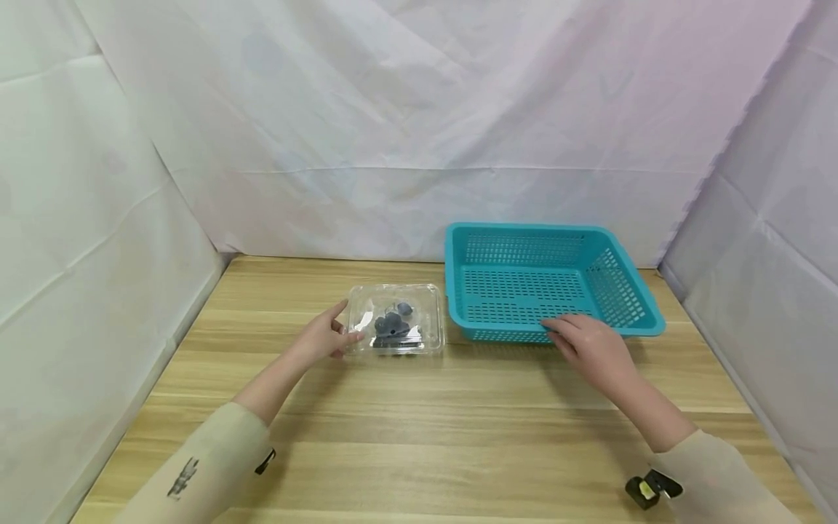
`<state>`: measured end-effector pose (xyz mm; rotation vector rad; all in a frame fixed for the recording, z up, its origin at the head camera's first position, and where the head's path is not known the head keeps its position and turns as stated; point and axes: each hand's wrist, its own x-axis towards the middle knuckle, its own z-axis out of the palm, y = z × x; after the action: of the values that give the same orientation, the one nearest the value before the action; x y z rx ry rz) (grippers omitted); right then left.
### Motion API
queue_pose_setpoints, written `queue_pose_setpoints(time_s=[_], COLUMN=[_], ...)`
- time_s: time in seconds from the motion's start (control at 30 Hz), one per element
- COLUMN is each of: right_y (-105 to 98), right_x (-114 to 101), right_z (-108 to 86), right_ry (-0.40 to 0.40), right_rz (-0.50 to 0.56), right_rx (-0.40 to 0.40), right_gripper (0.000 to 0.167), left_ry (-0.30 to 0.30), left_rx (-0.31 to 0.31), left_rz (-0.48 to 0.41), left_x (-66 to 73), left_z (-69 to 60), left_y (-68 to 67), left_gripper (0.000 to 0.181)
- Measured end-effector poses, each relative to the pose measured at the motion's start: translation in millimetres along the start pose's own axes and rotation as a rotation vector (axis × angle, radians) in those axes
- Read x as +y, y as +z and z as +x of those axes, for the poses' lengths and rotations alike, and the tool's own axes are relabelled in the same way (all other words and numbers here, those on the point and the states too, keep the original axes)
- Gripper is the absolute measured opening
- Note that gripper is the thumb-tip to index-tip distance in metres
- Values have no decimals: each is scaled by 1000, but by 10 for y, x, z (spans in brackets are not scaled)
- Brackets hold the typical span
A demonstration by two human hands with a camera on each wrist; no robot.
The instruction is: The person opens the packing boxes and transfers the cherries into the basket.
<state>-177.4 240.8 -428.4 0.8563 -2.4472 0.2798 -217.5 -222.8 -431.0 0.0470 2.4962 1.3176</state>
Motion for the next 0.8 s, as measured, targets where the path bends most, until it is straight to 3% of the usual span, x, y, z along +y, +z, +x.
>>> queue_pose_setpoints(time_s=[0.23, 0.43, 0.8], right_y=[1, 6, -11], right_x=[17, 5, -75], right_z=[-24, -35, 3], right_ry=[9, 29, 19], right_rz=[-4, -22, -14], right_rx=[-1, -6, 11], right_gripper=[24, 58, 62], left_ry=[-28, -58, -66], left_rx=[-9, 4, 19], left_rz=[-92, -156, -185], left_x=[-38, -43, -90], left_z=[74, 99, 212], left_y=[-81, -128, -208], left_gripper=[87, 86, 82])
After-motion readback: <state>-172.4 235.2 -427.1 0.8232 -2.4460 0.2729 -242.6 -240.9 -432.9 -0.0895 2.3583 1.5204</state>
